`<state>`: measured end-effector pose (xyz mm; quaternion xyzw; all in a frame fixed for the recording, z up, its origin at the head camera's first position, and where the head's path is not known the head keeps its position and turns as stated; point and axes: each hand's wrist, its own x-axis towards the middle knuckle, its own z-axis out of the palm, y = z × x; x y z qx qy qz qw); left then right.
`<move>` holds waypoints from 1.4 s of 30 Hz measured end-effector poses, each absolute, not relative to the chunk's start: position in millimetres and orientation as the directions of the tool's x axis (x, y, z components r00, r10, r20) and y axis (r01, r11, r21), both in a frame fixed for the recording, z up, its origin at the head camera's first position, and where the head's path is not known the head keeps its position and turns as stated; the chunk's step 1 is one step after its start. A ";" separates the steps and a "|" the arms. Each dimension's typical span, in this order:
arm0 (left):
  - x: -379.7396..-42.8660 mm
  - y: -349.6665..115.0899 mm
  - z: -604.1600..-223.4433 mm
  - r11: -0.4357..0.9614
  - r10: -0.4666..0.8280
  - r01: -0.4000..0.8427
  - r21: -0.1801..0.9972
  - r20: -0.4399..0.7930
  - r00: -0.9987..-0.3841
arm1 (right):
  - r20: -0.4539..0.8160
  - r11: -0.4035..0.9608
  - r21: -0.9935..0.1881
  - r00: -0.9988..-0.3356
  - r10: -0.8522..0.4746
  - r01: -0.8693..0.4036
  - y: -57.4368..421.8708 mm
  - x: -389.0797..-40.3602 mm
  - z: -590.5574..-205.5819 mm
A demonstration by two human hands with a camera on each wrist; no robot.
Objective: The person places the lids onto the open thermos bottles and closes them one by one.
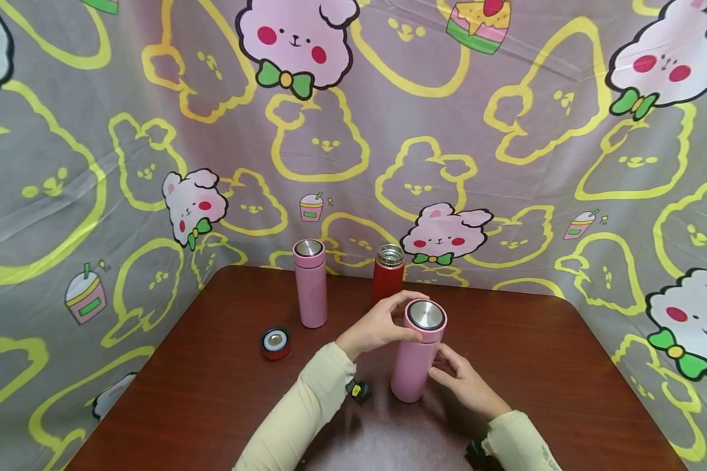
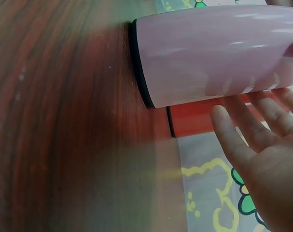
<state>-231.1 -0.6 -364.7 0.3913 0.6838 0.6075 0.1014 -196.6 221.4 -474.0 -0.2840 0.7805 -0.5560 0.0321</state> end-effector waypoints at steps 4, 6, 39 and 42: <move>-231.7 -0.9 -365.7 -0.049 0.660 0.413 0.909 0.340 -0.670 | 0.260 0.222 -0.887 -0.836 -0.484 -0.405 221.8 -197.4 -474.3; -232.8 -0.8 -367.0 -0.061 0.660 0.414 0.908 0.348 -0.666 | 0.262 0.222 -0.885 -0.833 -0.487 -0.409 222.4 -198.7 -475.1; -237.8 -4.5 -371.9 -0.205 0.717 0.335 0.920 0.374 -0.588 | 0.278 0.219 -0.877 -0.822 -0.496 -0.429 208.7 -191.7 -454.0; -236.9 -4.5 -372.4 -0.209 0.717 0.327 0.922 0.372 -0.590 | 0.301 0.218 -0.864 -0.814 -0.497 -0.453 205.8 -192.6 -453.8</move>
